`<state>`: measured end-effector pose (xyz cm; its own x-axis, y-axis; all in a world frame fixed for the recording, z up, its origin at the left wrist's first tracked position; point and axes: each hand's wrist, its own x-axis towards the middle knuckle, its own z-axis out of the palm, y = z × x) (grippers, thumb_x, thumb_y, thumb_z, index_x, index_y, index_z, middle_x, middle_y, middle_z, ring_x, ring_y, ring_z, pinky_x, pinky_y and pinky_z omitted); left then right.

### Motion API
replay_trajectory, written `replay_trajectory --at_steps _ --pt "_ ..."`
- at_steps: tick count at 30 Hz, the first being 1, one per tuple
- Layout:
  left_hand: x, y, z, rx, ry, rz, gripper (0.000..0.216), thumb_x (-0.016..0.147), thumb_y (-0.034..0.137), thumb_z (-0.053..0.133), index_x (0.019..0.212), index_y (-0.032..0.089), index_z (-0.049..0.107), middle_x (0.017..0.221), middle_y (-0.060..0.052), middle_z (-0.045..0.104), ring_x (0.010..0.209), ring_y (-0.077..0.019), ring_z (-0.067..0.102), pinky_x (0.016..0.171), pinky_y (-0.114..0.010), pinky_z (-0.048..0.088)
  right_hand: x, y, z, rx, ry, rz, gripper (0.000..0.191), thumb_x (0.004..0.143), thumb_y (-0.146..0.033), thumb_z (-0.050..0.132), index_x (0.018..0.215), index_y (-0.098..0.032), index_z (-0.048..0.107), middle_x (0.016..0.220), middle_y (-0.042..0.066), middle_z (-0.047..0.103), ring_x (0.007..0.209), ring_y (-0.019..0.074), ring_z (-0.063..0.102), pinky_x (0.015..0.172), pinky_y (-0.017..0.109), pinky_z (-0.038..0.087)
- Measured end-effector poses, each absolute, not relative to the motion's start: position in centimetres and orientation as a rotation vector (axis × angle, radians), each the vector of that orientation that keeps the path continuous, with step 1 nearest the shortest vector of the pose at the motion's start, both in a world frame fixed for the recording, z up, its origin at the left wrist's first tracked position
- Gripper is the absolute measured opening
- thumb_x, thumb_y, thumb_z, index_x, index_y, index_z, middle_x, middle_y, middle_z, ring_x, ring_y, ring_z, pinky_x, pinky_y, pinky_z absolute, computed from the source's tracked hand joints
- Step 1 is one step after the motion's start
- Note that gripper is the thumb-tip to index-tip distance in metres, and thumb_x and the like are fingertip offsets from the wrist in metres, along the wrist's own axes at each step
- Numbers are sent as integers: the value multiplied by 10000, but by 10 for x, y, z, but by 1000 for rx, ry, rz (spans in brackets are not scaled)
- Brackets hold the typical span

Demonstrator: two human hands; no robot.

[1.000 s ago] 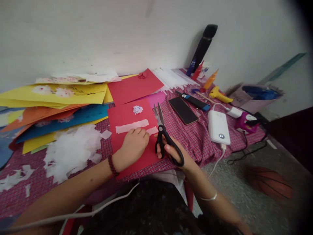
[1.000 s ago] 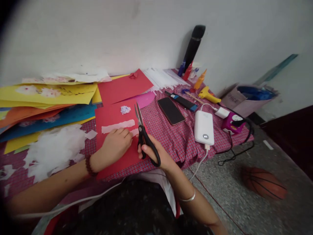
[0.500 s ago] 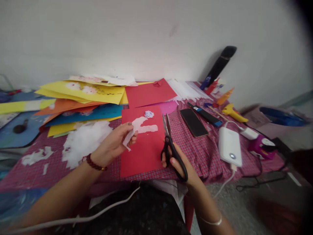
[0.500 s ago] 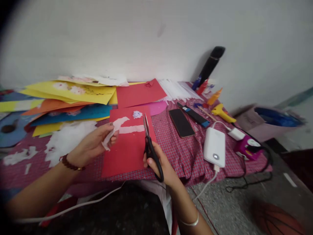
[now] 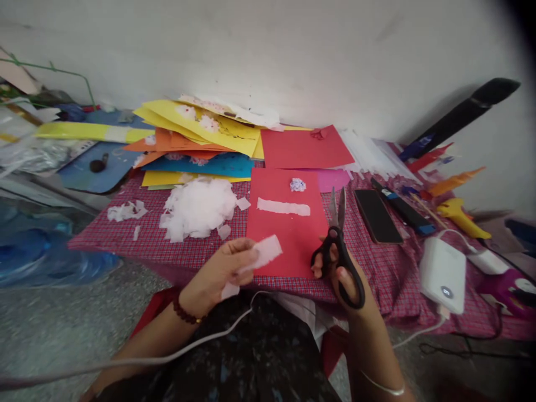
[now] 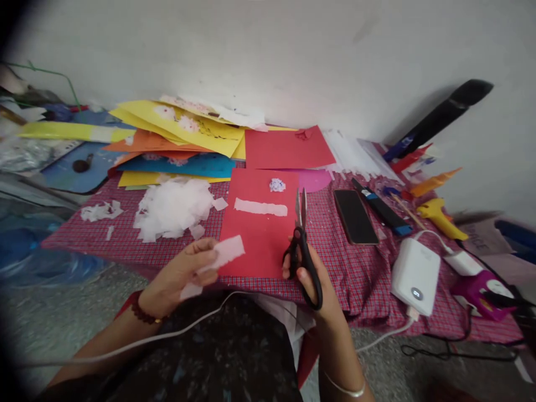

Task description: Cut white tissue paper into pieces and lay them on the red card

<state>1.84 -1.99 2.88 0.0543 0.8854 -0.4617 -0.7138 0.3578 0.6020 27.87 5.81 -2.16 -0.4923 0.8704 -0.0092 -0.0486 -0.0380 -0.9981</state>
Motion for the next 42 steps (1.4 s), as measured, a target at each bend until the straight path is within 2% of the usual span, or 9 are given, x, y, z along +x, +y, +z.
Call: replay_trajectory --at_steps 4,8,11,14,21,26,33,37,42 --pt "32 -40 16 221 872 1119 364 592 306 898 724 151 597 530 49 528 344 8 282 366 -160 154 271 57 -19 -900 -1459 1530 527 906 -597 553 1309 -258 527 889 77 581 736 242 560 689 419 465" --pt "25 -49 14 239 954 1318 319 612 264 881 696 153 594 546 51 534 408 -21 402 401 -148 283 266 56 -14 -822 -1380 1567 371 939 -499 545 1225 -264 571 846 42 581 710 209 565 682 388 473" --pt "15 -55 20 275 981 1453 308 604 239 879 701 161 597 605 30 597 502 -60 507 470 -164 397 265 59 -16 -768 -1357 1581 401 913 -493 596 1225 -241 581 826 23 598 679 182 574 677 360 492" --pt "8 -69 26 251 979 1550 307 580 183 880 742 176 619 648 28 637 543 -79 550 511 -183 451 264 63 -20 -757 -1333 1568 483 877 -537 632 1232 -214 583 795 12 605 661 173 593 668 346 519" --pt "-22 -108 29 249 950 1816 310 566 117 865 803 189 679 656 28 634 572 -78 553 497 -164 447 263 68 -22 -747 -1302 1559 444 842 -535 675 1148 -221 600 787 0 630 643 149 613 666 305 542" --pt "-62 -107 37 202 861 2108 318 569 64 829 676 175 551 641 50 577 567 -53 514 498 -144 442 263 67 -22 -753 -1342 1510 422 862 -534 641 1150 -232 575 784 -6 626 628 150 610 657 309 532" --pt "-85 -74 64 404 736 2168 354 629 167 890 695 195 543 662 54 543 587 -46 472 536 -186 403 263 64 -19 -803 -1350 1466 357 857 -537 620 1053 -244 566 789 5 618 637 163 589 666 335 513" --pt "-83 -73 60 440 806 2150 350 639 232 899 687 206 553 662 29 550 588 -71 455 527 -218 374 263 64 -16 -837 -1358 1462 366 858 -538 598 1093 -259 569 806 20 593 651 180 568 687 371 499" --pt "-72 -83 38 199 833 2164 307 604 156 875 708 196 588 683 37 603 609 -69 519 532 -183 427 264 58 -12 -843 -1452 1439 485 850 -601 562 1223 -292 560 812 30 546 649 198 504 698 402 483"
